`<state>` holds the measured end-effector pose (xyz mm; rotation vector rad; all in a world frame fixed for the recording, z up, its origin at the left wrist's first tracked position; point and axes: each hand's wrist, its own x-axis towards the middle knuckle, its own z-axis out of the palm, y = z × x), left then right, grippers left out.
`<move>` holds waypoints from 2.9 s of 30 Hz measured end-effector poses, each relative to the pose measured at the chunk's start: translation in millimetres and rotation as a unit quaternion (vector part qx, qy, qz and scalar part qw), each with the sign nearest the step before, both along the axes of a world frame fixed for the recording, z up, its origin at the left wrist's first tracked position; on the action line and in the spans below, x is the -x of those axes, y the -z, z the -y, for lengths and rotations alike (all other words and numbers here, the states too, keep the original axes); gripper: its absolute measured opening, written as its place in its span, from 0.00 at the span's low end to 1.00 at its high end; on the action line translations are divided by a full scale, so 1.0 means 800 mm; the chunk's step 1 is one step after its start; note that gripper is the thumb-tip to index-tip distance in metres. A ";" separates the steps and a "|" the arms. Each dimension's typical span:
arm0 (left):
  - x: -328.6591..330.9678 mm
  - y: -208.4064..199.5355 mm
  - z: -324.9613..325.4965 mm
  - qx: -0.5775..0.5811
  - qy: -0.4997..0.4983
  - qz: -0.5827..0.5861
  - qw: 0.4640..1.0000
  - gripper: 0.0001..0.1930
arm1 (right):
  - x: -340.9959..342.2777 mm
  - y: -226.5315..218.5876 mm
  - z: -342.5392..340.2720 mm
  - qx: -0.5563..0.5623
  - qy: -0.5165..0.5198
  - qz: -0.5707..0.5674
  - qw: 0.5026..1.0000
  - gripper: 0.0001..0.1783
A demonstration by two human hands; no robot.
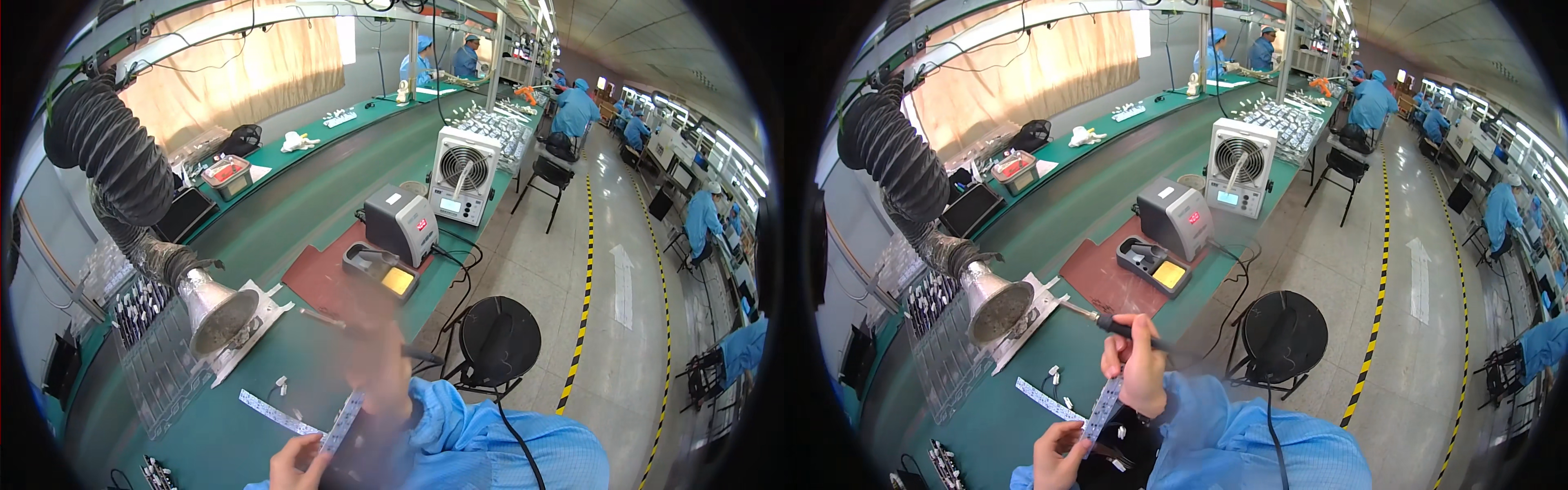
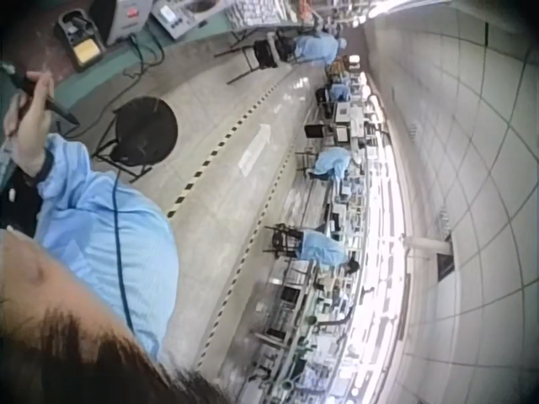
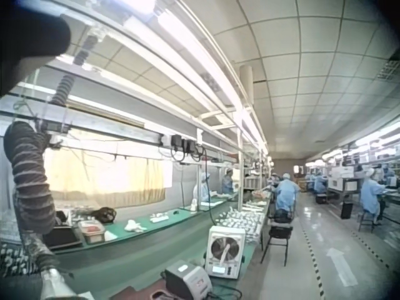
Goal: Soldering electronic components onto small circuit board strips at a manual assembly station.
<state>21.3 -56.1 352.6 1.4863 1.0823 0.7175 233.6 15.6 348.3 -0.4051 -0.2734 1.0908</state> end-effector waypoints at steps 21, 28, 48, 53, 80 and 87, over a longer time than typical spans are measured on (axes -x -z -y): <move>0.055 0.020 -0.146 0.051 -0.048 0.114 0.991 0.19 | -0.015 0.003 -0.117 -0.092 0.272 0.317 0.904 0.16; 0.076 0.047 -0.162 0.024 -0.156 0.035 0.987 0.23 | -0.014 -0.014 -0.159 -0.228 0.251 0.454 0.824 0.21; 0.085 0.069 -0.173 -0.108 -0.185 -0.057 0.975 0.19 | 0.092 0.056 -0.158 -0.347 0.009 0.610 0.712 0.13; 0.084 0.069 -0.175 -0.114 -0.186 -0.061 0.974 0.20 | 0.095 0.060 -0.162 -0.356 0.000 0.612 0.706 0.11; 0.083 0.073 -0.174 -0.122 -0.190 -0.054 0.973 0.20 | 0.098 0.065 -0.164 -0.363 -0.011 0.607 0.707 0.07; 0.084 0.072 -0.173 -0.109 -0.190 -0.051 0.974 0.20 | 0.099 0.065 -0.162 -0.361 -0.008 0.605 0.709 0.08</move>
